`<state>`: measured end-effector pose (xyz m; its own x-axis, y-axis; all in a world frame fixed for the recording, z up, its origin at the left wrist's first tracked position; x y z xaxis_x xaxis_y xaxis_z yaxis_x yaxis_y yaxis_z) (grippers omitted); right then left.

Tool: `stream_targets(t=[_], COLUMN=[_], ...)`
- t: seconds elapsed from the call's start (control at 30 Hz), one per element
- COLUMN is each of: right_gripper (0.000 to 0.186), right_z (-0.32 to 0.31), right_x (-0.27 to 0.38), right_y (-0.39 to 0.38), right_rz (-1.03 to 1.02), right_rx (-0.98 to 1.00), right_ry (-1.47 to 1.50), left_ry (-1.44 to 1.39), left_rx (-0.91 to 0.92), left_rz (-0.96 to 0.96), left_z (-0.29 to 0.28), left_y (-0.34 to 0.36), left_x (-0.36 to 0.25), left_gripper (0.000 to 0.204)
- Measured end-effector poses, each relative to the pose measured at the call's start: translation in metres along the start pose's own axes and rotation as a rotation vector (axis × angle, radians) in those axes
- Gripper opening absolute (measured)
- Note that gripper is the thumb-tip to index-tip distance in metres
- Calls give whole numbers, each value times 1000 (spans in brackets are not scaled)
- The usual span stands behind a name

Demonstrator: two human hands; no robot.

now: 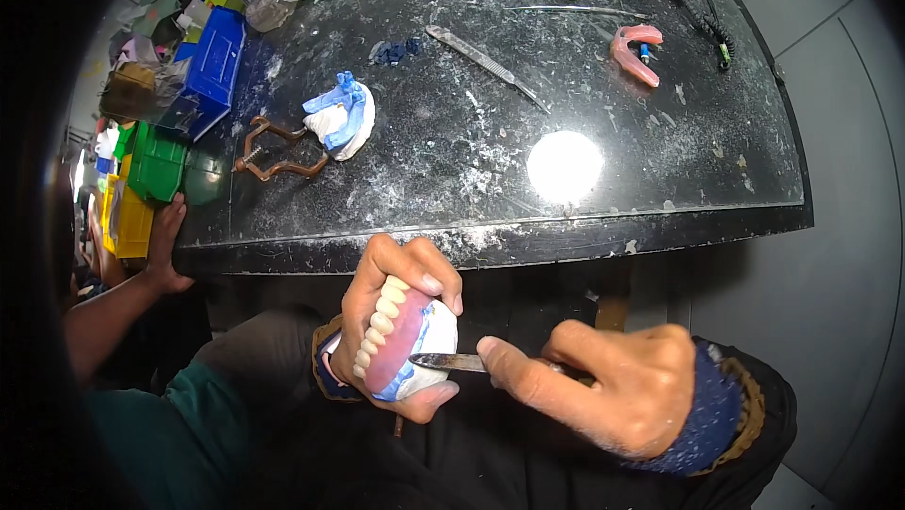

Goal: The person separates a denture from its dental cast using a knife, then trims and grinds the denture edges using a rotary tool.

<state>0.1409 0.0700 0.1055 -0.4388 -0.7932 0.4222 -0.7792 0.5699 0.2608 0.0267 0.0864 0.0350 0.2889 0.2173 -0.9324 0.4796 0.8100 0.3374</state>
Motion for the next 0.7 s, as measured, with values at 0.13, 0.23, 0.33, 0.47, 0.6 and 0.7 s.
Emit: stream_targets(t=[0.13,0.23,0.33,0.47,0.6,0.7], right_gripper=[25,23,23,24,26,25], right_z=[-12,-16,-15,-8,5,7], right_x=[0,2,0,-7,-10,-15], right_y=[12,14,18,13,8,7], right_rz=[-84,-94,-113,-61,-15,60], right_rx=[-38,-45,-39,-98,14,24], right_ry=[-126,-165,-170,-33,15,97], left_ry=[-97,-125,-114,-69,-19,3], left_rx=[1,5,7,26,-17,-33], left_rz=[6,-9,-27,-26,-14,-19], left_z=[-2,-1,-1,0,-3,-3], left_y=[1,1,1,2,2,1], left_x=[2,3,4,5,9,7], left_gripper=[71,70,69,69,69,69])
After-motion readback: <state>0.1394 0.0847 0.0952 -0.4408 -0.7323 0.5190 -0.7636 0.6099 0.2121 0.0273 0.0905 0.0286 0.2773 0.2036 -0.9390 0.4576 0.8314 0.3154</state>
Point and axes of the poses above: each hand's wrist, its own y-axis towards the middle knuckle, its own z-axis out of the palm, x = y × z, the point moved 9 cm from there along y, towards the middle knuckle, and after that the axes turned 3 degrees about -z, right-handed, at the moved point
